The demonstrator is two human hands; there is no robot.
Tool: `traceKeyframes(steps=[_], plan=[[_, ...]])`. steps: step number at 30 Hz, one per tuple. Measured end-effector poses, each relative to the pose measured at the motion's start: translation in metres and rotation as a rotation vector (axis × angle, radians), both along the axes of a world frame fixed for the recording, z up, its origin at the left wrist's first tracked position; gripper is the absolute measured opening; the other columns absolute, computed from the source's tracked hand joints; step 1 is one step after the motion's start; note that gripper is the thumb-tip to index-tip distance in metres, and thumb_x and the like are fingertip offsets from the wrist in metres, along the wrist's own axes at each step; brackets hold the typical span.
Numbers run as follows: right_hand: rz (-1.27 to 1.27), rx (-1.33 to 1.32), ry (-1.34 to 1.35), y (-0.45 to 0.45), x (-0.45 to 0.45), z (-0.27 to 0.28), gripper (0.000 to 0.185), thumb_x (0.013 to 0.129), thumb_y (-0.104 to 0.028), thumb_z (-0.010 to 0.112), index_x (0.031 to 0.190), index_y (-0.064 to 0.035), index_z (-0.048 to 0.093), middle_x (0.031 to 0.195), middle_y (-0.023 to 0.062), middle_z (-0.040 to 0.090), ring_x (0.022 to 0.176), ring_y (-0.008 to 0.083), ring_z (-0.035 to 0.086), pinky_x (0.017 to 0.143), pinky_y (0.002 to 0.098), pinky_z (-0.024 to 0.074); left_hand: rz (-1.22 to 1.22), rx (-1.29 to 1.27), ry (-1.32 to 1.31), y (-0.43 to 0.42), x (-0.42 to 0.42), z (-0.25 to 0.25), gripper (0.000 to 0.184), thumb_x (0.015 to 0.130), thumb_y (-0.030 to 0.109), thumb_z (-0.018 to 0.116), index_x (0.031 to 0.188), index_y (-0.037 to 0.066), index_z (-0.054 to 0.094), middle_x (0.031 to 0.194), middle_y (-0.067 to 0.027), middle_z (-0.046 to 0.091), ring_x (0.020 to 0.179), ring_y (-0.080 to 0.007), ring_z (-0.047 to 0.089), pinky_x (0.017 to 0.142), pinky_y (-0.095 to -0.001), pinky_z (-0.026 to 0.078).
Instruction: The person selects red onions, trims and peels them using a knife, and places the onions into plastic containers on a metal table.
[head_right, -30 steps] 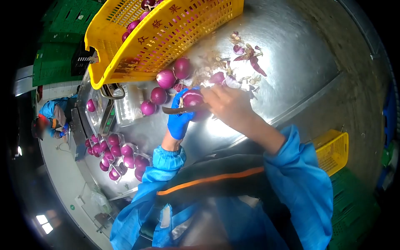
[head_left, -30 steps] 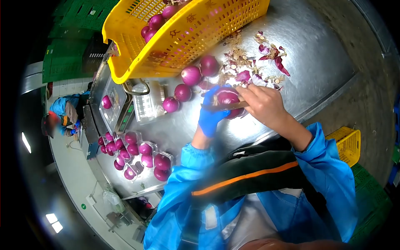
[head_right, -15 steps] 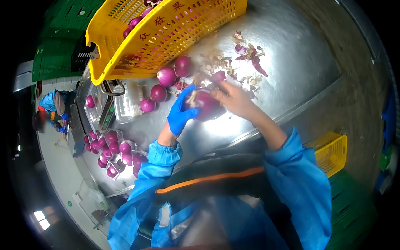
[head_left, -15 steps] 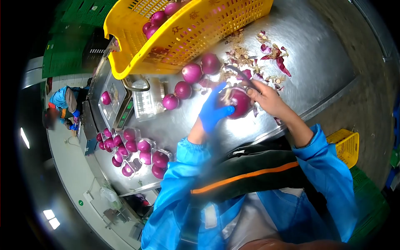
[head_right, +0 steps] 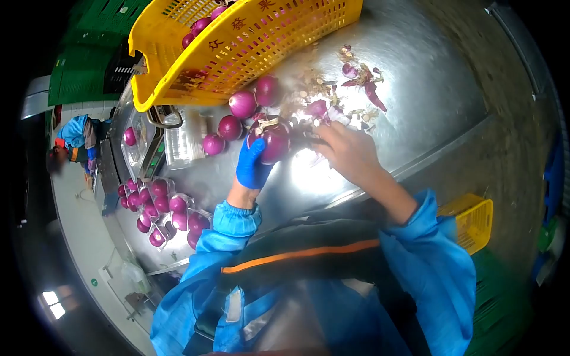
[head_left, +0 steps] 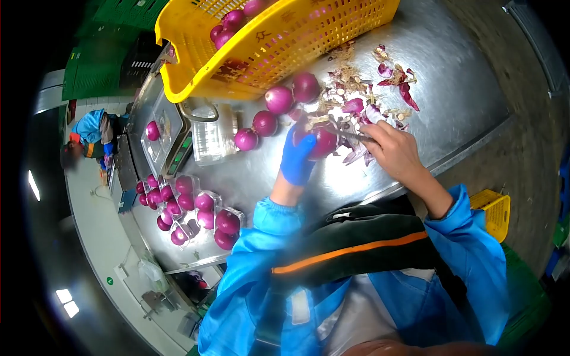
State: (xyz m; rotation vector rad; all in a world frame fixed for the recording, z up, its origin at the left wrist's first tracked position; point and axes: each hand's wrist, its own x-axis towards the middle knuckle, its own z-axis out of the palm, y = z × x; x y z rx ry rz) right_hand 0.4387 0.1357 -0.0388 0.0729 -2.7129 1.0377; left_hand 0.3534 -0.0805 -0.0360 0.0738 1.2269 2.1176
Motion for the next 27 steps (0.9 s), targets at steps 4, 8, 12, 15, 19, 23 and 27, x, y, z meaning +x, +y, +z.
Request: traceKeyframes(steps=[4,8,12,15,19,23,27], plan=[[0.041,0.207,0.142,0.007,0.002,-0.003,0.026,0.074,-0.022,0.073,0.096,-0.0132,0.063,0.08,0.0045,0.053,0.066,0.0198,0.061,0.054,0.0314,0.0473,0.018,-0.082,-0.036,-0.005,-0.002,0.008,0.063,0.088,0.028,0.065,0.141,0.002,0.041,0.133,-0.0127,0.054,0.124,-0.027,0.052,0.107,-0.0393,0.041],[0.04,0.223,0.149,0.01,0.002,-0.007,0.029,0.073,-0.017,0.074,0.099,-0.0121,0.065,0.08,0.0047,0.053,0.066,0.0193,0.061,0.054,0.0317,0.0473,-0.031,-0.087,-0.013,-0.007,-0.004,0.009,0.065,0.087,0.028,0.065,0.141,0.001,0.041,0.134,-0.0135,0.053,0.124,-0.0266,0.052,0.106,-0.039,0.041],[0.02,0.206,0.113,0.011,0.002,-0.007,0.034,0.073,-0.009,0.074,0.106,-0.0095,0.068,0.08,0.0066,0.055,0.067,0.0219,0.062,0.057,0.0324,0.0488,-0.039,-0.128,0.007,-0.008,-0.003,0.008,0.066,0.085,0.029,0.067,0.139,0.001,0.042,0.134,-0.013,0.052,0.123,-0.0249,0.052,0.103,-0.0374,0.044],[-0.031,0.209,0.117,0.009,0.002,-0.008,0.036,0.073,-0.008,0.073,0.109,-0.0099,0.068,0.078,0.0065,0.055,0.066,0.0221,0.061,0.057,0.0324,0.0488,-0.057,-0.154,0.042,-0.01,-0.005,0.002,0.066,0.084,0.028,0.069,0.139,0.001,0.043,0.136,-0.0127,0.051,0.125,-0.0246,0.051,0.104,-0.0371,0.042],[-0.124,0.186,0.134,0.002,0.0,-0.009,0.036,0.076,-0.008,0.07,0.112,-0.0109,0.068,0.078,0.0074,0.056,0.065,0.0243,0.061,0.057,0.0335,0.0493,-0.087,-0.232,0.148,-0.002,-0.003,0.009,0.067,0.082,0.023,0.072,0.139,0.001,0.043,0.135,-0.0116,0.053,0.126,-0.0243,0.05,0.105,-0.0365,0.041],[-0.229,0.113,0.089,0.006,-0.014,-0.021,0.03,0.082,-0.022,0.065,0.111,-0.0152,0.066,0.084,0.0054,0.059,0.063,0.0235,0.061,0.054,0.0334,0.0495,-0.146,-0.382,0.228,0.009,0.022,0.01,0.062,0.083,0.022,0.071,0.135,0.0,0.047,0.128,-0.0124,0.058,0.119,-0.0242,0.056,0.103,-0.0367,0.043],[-0.127,0.091,-0.007,0.012,-0.002,-0.023,0.029,0.082,-0.022,0.064,0.111,-0.0154,0.065,0.085,0.0056,0.059,0.066,0.025,0.062,0.056,0.0336,0.0499,-0.071,-0.111,-0.097,0.007,0.012,0.005,0.059,0.086,0.028,0.064,0.134,-0.002,0.047,0.127,-0.0154,0.057,0.117,-0.0253,0.057,0.101,-0.0379,0.046]])
